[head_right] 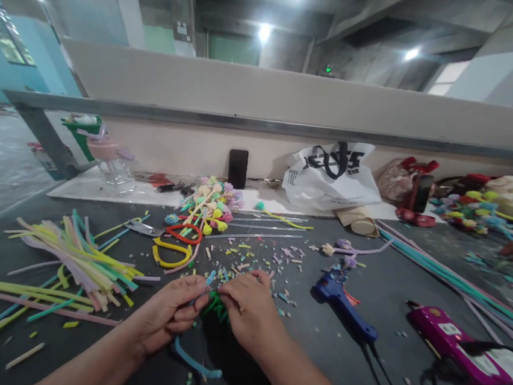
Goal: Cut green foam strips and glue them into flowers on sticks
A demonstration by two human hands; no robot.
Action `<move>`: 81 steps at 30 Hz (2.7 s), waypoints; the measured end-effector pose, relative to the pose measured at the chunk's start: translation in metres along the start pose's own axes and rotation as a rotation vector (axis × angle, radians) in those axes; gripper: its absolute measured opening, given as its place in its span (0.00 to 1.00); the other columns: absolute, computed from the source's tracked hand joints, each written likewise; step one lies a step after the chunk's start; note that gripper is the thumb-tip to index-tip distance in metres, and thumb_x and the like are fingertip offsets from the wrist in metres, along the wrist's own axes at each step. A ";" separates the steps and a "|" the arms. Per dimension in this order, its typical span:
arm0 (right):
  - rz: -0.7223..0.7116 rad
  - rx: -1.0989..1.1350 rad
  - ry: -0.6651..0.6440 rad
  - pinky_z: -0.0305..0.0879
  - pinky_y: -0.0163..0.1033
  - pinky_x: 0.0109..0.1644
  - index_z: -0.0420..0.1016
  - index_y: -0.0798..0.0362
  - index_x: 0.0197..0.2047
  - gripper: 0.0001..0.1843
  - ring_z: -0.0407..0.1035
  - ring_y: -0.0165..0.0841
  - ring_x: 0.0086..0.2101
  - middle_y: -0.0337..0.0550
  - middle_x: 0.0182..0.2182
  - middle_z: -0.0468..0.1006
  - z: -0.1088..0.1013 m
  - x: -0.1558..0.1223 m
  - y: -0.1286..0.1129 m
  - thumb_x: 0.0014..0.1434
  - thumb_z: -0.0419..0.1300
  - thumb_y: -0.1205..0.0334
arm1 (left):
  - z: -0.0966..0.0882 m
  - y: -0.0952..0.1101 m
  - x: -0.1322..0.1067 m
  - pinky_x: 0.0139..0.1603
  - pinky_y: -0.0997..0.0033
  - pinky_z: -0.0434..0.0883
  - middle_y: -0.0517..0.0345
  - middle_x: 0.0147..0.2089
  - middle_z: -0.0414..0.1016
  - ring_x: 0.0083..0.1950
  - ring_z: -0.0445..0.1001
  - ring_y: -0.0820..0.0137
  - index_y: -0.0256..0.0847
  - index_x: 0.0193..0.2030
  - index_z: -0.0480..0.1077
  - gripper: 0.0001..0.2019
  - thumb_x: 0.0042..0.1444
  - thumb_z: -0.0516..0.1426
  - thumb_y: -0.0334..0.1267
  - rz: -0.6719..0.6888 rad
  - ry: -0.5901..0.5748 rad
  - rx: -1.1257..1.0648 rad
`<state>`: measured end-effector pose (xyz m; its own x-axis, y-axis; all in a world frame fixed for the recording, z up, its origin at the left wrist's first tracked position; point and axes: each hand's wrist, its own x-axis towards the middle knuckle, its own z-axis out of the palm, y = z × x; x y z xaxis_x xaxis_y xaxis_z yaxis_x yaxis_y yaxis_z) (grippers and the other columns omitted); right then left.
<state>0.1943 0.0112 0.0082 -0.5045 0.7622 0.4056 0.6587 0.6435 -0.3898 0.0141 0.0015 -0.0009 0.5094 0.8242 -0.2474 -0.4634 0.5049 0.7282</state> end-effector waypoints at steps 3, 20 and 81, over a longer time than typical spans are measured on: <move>0.005 0.048 0.049 0.49 0.41 0.46 0.71 0.49 0.32 0.07 0.68 0.30 0.32 0.36 0.27 0.76 -0.003 0.001 -0.003 0.54 0.56 0.71 | 0.002 0.001 -0.001 0.12 0.85 0.37 0.67 0.22 0.60 0.14 0.43 0.89 0.36 0.28 0.60 0.09 0.53 0.56 0.37 -0.010 0.017 0.024; -0.060 0.053 0.106 0.50 0.39 0.44 0.70 0.50 0.27 0.07 0.68 0.28 0.32 0.33 0.26 0.76 -0.010 0.003 0.001 0.55 0.57 0.69 | 0.014 -0.007 -0.001 0.13 0.83 0.40 0.68 0.19 0.62 0.14 0.45 0.87 0.38 0.26 0.60 0.11 0.50 0.57 0.41 0.014 0.239 0.301; 0.339 0.452 -0.140 0.62 0.34 0.34 0.74 0.54 0.28 0.05 0.68 0.30 0.29 0.38 0.25 0.75 -0.016 0.009 0.006 0.51 0.57 0.65 | 0.013 -0.011 -0.001 0.13 0.84 0.47 0.69 0.18 0.56 0.17 0.51 0.82 0.38 0.29 0.67 0.11 0.46 0.58 0.44 0.081 0.343 0.574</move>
<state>0.2029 0.0206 0.0226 -0.3960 0.9133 0.0954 0.5083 0.3045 -0.8056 0.0285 -0.0080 -0.0004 0.1865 0.9363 -0.2977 0.0164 0.3000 0.9538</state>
